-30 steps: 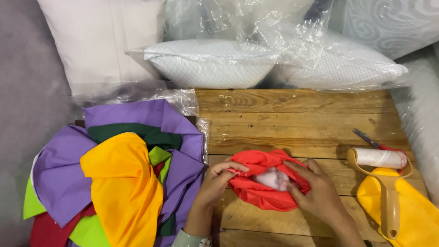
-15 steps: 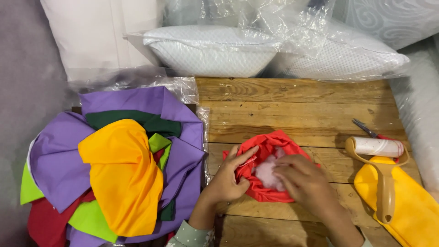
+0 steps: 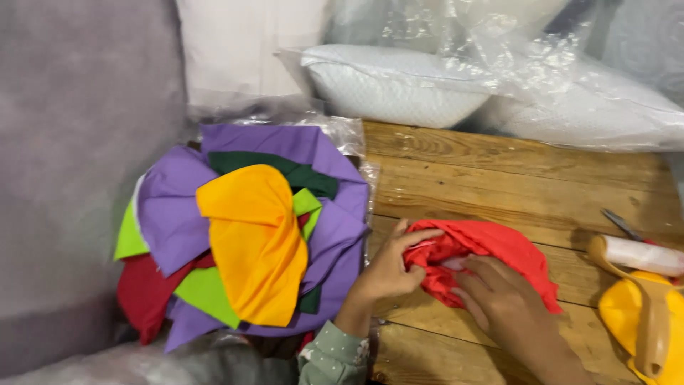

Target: Cleaning a red pillow cover with a lint roller and then stuffing it with white fiberfill material.

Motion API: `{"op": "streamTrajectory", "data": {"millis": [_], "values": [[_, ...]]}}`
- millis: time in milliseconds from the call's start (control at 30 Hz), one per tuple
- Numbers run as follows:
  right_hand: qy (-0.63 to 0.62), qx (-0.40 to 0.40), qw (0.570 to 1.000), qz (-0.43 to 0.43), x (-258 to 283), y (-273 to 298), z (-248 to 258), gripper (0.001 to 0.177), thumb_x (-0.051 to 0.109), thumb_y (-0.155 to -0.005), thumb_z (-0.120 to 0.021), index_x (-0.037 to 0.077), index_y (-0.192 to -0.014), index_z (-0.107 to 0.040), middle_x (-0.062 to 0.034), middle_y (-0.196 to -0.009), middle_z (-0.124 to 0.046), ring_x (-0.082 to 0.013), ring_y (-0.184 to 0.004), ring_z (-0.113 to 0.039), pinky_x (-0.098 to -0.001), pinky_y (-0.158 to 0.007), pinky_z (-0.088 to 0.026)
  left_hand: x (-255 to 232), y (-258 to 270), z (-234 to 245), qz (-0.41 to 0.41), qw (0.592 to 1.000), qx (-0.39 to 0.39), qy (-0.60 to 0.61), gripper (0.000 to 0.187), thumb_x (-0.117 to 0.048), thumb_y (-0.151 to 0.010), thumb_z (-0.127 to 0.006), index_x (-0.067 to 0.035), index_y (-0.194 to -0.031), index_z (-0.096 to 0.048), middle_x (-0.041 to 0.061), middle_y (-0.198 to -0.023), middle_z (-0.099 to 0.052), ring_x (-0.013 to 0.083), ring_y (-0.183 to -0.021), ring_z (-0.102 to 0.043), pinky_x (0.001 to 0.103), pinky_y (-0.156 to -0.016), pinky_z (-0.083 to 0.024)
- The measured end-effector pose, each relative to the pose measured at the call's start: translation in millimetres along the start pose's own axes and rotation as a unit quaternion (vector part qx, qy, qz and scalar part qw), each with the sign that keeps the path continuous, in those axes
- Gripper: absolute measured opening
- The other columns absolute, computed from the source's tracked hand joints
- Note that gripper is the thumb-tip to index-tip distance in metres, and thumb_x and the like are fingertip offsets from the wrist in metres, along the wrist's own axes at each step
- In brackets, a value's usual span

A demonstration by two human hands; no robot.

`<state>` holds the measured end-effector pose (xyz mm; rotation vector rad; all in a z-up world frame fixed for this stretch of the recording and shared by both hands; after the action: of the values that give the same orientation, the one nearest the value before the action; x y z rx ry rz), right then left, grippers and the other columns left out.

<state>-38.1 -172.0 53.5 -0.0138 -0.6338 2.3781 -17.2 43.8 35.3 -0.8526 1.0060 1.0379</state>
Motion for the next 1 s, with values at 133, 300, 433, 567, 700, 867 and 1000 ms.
{"op": "streamTrajectory", "data": {"millis": [133, 300, 433, 567, 700, 867, 1000], "values": [[-0.037, -0.061, 0.997, 0.024, 26.0, -6.0, 9.0, 0.02, 0.021, -0.09, -0.07, 0.009, -0.106, -0.072, -0.0063, -0.109, -0.072, -0.0269, -0.108, -0.068, -0.0391, -0.101, -0.054, -20.2, 44.8, 9.2, 0.078, 0.994, -0.053, -0.063, 0.072, -0.013, -0.076, -0.061, -0.029, -0.145, -0.052, 0.011, -0.168, -0.021, 0.0405, -0.155, -0.016, 0.075, -0.119, -0.009], [-0.147, -0.081, 0.984, 0.053, 72.0, -35.7, 9.6, 0.02, 0.014, -0.085, -0.073, 0.01, -0.105, -0.075, -0.0033, -0.112, -0.077, -0.0202, -0.102, -0.073, -0.0338, -0.099, -0.055, -57.6, 132.5, 36.6, -0.107, 0.972, -0.183, -0.104, 0.061, -0.028, -0.093, -0.061, -0.028, -0.151, -0.045, 0.021, -0.17, -0.029, 0.043, -0.155, -0.031, 0.056, -0.131, -0.021], [-0.244, 0.13, 0.939, 0.205, 91.2, -63.0, -20.5, 0.058, 0.047, -0.092, -0.053, 0.018, -0.141, -0.06, 0.0006, -0.15, -0.063, -0.0189, -0.14, -0.058, -0.0364, -0.114, -0.043, -101.7, 205.3, 65.8, -0.138, 0.933, -0.29, -0.159, 0.057, -0.013, -0.094, -0.066, -0.024, -0.148, -0.049, 0.016, -0.16, -0.043, 0.037, -0.144, -0.049, 0.049, -0.128, -0.036], [-0.358, -0.079, 0.913, 0.178, 231.9, -115.4, 36.0, 0.012, 0.005, -0.084, -0.07, 0.003, -0.095, -0.071, -0.0114, -0.098, -0.076, -0.0238, -0.092, -0.077, -0.0319, -0.089, -0.06, -155.2, 276.7, 89.7, -0.213, 0.855, -0.408, -0.24, 0.032, -0.003, -0.103, -0.063, -0.013, -0.133, -0.061, 0.017, -0.14, -0.06, 0.0335, -0.119, -0.068, 0.044, -0.107, -0.056], [-0.421, -0.112, 0.857, 0.274, 316.5, -148.5, 65.4, 0.018, 0.002, -0.082, -0.076, 0.002, -0.099, -0.071, -0.0133, -0.099, -0.077, -0.0223, -0.087, -0.078, -0.0305, -0.084, -0.062, -201.4, 351.7, 88.9, -0.194, 0.628, -0.578, -0.483, 0.017, -0.023, -0.103, -0.059, -0.02, -0.099, -0.075, -0.008, -0.102, -0.074, 0.0125, -0.09, -0.073, 0.027, -0.082, -0.065], [-0.454, -0.079, 0.81, 0.363, 403.5, -194.4, 96.0, 0.023, 0.007, -0.093, -0.071, 0.006, -0.116, -0.067, -0.019, -0.123, -0.066, -0.0316, -0.107, -0.071, -0.0386, -0.092, -0.061, -184.0, 462.9, 88.4, -0.051, 0.371, -0.626, -0.684, 0.008, -0.036, -0.096, -0.057, -0.03, -0.098, -0.063, -0.016, -0.098, -0.063, 0.0103, -0.095, -0.056, 0.029, -0.088, -0.049], [-0.32, 0.093, 0.845, 0.418, 459.9, -227.8, 80.3, 0.095, 0.016, -0.077, -0.086, 0.027, -0.157, -0.036, -0.0291, -0.165, -0.024, -0.0446, -0.14, -0.046, -0.0483, -0.101, -0.05, -211.1, 476.9, 105.5, 0.075, 0.399, -0.652, -0.641, 0.019, -0.014, -0.093, -0.075, -0.007, -0.11, -0.072, 0.012, -0.112, -0.07, 0.0313, -0.107, -0.065, 0.04, -0.095, -0.057]]}}
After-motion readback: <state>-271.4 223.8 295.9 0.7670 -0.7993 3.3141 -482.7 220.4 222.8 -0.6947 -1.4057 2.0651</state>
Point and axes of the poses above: each hand's wrist, its own y-axis away from the middle knuckle, its own z-axis out of the back of the hand, x = y × z, the point moved 2 cm from there along -y, towards the middle knuckle
